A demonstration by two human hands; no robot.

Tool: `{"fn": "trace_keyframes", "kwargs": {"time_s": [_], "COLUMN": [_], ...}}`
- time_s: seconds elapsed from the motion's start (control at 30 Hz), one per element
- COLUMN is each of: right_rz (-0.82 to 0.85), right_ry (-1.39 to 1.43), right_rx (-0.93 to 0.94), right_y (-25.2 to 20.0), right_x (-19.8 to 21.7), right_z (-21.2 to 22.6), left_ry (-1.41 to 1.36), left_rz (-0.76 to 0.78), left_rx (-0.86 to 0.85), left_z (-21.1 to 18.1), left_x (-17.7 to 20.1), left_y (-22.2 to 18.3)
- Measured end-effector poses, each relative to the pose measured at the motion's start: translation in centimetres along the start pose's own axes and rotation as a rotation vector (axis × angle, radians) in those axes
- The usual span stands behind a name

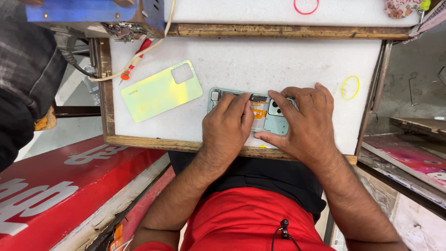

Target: The person disassembles a smartphone by removing the back cover and camera module. They then handle a phone case and a new back cover, placing them on the workbench. The person reattaches the camera module to the phone body.

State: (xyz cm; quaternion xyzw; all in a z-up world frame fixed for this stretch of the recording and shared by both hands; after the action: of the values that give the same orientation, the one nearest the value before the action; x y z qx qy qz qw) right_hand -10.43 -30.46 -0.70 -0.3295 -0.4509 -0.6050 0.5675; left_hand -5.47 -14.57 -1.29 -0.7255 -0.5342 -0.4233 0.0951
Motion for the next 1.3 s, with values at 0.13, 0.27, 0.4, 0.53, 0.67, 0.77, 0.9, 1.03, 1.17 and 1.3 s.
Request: {"fn": "trace_keyframes", "kwargs": {"time_s": [0.13,0.27,0.4,0.53,0.67,0.77,0.9,1.03,1.17,1.3], "right_rz": [0.005,0.018,0.016,0.016,0.009,-0.009,-0.002,-0.002,0.001,0.007], "right_ry": [0.0,-0.014,-0.003,-0.002,-0.007,0.008,0.019,0.003,0.015,0.008], "right_rx": [-0.003,-0.008,-0.006,-0.012,0.003,-0.003,0.003,-0.019,-0.001,-0.016], "right_y": [0.0,0.1,0.0,0.1,0.0,0.0,0.0,-0.3,0.0,-0.4], "right_x": [0.0,-0.3,-0.3,-0.3,-0.3,-0.3,-0.1,-0.1,-0.1,-0.1], "right_z": [-0.1,-0.2,-0.2,-0.1,-0.2,-0.1,-0.1,-0.2,0.0,-0.2], "left_ry": [0.026,0.014,0.013,0.004,0.041,-0.012,-0.015,0.035,0.007,0.05], "left_rz": [-0.017,-0.001,0.043,0.051,-0.003,0.057,0.007,-0.004,0.008,-0.015], "left_rx": [0.003,0.095,0.041,0.043,0.028,0.018,0.08,0.028,0.057,0.033], "left_z": [0.0,0.9,0.8,0.8,0.4,0.1,0.3,-0.2,0.2,-0.3], "left_x": [0.1,-0.1,-0.7,-0.7,-0.7,-1.1,-0.8,-0.9,-0.4,-0.6], "left_y": [0.4,0.1,0.1,0.0,0.1,-0.1,0.0,0.3,0.2,0.2]}}
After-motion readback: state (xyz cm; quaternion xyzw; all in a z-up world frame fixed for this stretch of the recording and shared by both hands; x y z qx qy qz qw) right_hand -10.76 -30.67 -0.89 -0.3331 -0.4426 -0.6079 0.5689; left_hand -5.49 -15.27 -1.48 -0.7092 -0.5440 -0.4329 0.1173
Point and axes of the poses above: each hand's wrist, its own y-axis towards the middle knuckle, its own x-axis out of the back of the hand, z = x × y, the point moved 6 cm from there along y, towards the middle knuckle, and after that the axes turned 5 degrees about -x, right-handed, at the moved point
